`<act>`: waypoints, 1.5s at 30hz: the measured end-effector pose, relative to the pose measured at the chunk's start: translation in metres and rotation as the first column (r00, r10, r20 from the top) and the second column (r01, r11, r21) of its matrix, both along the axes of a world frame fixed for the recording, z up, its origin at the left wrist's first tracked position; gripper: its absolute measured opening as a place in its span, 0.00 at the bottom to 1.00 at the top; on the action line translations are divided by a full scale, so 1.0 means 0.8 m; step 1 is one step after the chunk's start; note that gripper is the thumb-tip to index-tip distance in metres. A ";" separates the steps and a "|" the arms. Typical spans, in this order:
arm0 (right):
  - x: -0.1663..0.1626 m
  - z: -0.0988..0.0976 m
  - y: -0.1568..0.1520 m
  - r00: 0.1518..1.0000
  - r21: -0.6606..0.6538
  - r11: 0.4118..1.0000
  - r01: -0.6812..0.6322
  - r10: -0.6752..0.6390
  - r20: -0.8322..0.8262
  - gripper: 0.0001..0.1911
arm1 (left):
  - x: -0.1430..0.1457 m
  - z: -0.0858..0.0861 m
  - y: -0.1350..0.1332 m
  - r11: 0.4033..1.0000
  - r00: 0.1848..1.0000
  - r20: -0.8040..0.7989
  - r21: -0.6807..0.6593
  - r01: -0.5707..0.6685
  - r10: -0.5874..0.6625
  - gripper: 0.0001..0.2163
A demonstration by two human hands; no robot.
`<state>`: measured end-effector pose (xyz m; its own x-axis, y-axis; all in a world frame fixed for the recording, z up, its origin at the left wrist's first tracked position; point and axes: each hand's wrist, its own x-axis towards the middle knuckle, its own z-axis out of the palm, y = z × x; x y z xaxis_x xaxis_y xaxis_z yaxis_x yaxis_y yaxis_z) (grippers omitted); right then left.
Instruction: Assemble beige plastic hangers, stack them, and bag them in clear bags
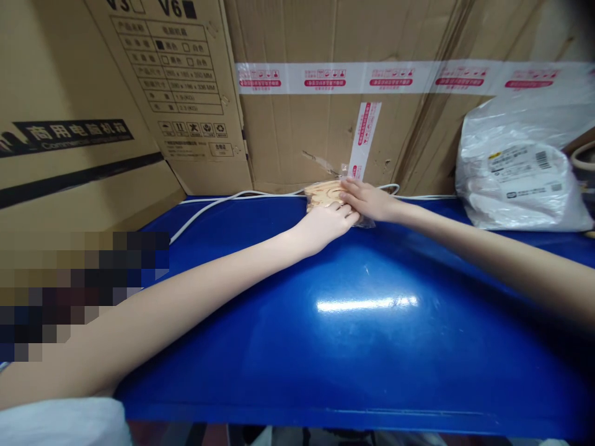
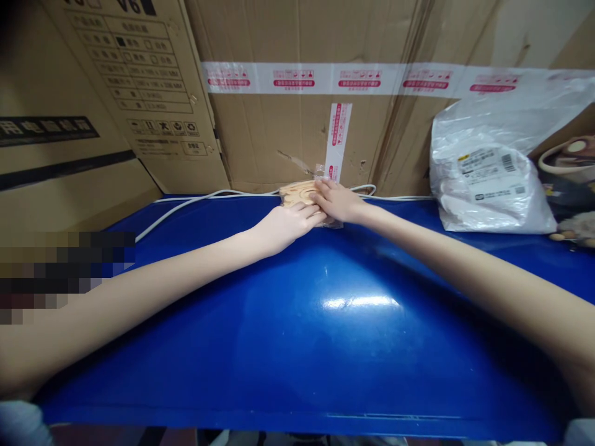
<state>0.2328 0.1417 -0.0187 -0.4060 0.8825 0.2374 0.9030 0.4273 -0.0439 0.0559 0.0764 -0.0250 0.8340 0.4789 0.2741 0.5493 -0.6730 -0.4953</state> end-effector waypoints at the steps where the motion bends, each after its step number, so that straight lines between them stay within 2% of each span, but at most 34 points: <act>1: -0.001 -0.006 -0.002 1.000 0.011 1.000 0.004 -0.004 -0.009 0.33 | 0.000 -0.001 -0.001 1.000 1.000 0.002 0.004 0.005 -0.005 0.19; 4: 0.001 -0.014 -0.017 0.999 0.046 0.999 -0.006 0.008 -0.038 0.34 | -0.004 -0.002 -0.010 1.000 0.999 0.036 -0.020 0.003 -0.002 0.19; 7: 0.005 -0.008 -0.046 0.994 0.089 0.992 -0.089 0.094 -0.050 0.34 | -0.010 -0.004 -0.021 0.997 0.995 0.083 -0.066 -0.046 0.052 0.18; 10: 0.008 0.004 -0.085 0.982 0.108 0.977 -0.185 0.187 -0.006 0.36 | -0.017 -0.002 -0.028 0.993 0.993 0.084 -0.083 -0.082 0.089 0.18; 13: 0.008 0.008 -0.126 0.977 0.204 0.956 -0.211 0.200 0.075 0.33 | -0.022 0.004 -0.032 0.987 0.985 0.104 -0.101 -0.128 0.139 0.18; 16: 0.006 0.000 -0.161 0.968 0.276 0.929 -0.246 0.223 0.112 0.32 | -0.027 0.009 -0.039 0.973 0.967 0.141 -0.115 -0.198 0.213 0.18; 19: 0.005 -0.017 -0.183 0.954 0.222 0.929 -0.297 0.277 0.118 0.32 | -0.032 0.005 -0.053 0.975 0.968 0.160 -0.145 -0.171 0.194 0.20; 23: 0.008 -0.035 -0.184 0.951 0.012 0.952 -0.305 0.304 0.057 0.37 | -0.037 -0.011 -0.078 0.959 0.969 0.209 -0.273 -0.075 0.135 0.25; 26: 0.011 -0.038 -0.177 0.963 -0.101 0.958 -0.269 0.270 -0.007 0.42 | -0.040 -0.019 -0.090 0.899 0.961 0.206 -0.430 -0.080 0.184 0.27; 29: 0.015 -0.035 -0.173 0.961 -0.118 0.953 -0.278 0.276 -0.027 0.41 | -0.042 -0.018 -0.092 0.824 0.951 0.182 -0.556 -0.110 0.250 0.29; 34: 0.023 -0.027 -0.171 0.934 -0.125 0.926 -0.356 0.358 -0.012 0.39 | -0.046 -0.010 -0.090 0.728 0.953 0.116 -0.673 -0.131 0.279 0.33; 36: 0.026 -0.025 -0.170 0.929 -0.130 0.921 -0.368 0.371 -0.007 0.38 | -0.047 -0.010 -0.091 0.738 0.958 0.113 -0.663 -0.125 0.264 0.34; 40: 0.028 -0.026 -0.168 0.928 -0.120 0.921 -0.370 0.373 0.000 0.39 | -0.046 -0.013 -0.094 0.807 0.966 0.118 -0.577 -0.122 0.230 0.33; 45: 0.028 -0.029 -0.168 0.927 -0.117 0.920 -0.375 0.375 -0.016 0.38 | -0.045 -0.014 -0.094 0.816 0.966 0.118 -0.565 -0.124 0.228 0.33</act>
<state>0.2552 0.0076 -0.0421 -0.7137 0.6865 0.1388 0.6781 0.7269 -0.1083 0.0200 0.0013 -0.0358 0.6848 0.7269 0.0518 0.7258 -0.6867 0.0400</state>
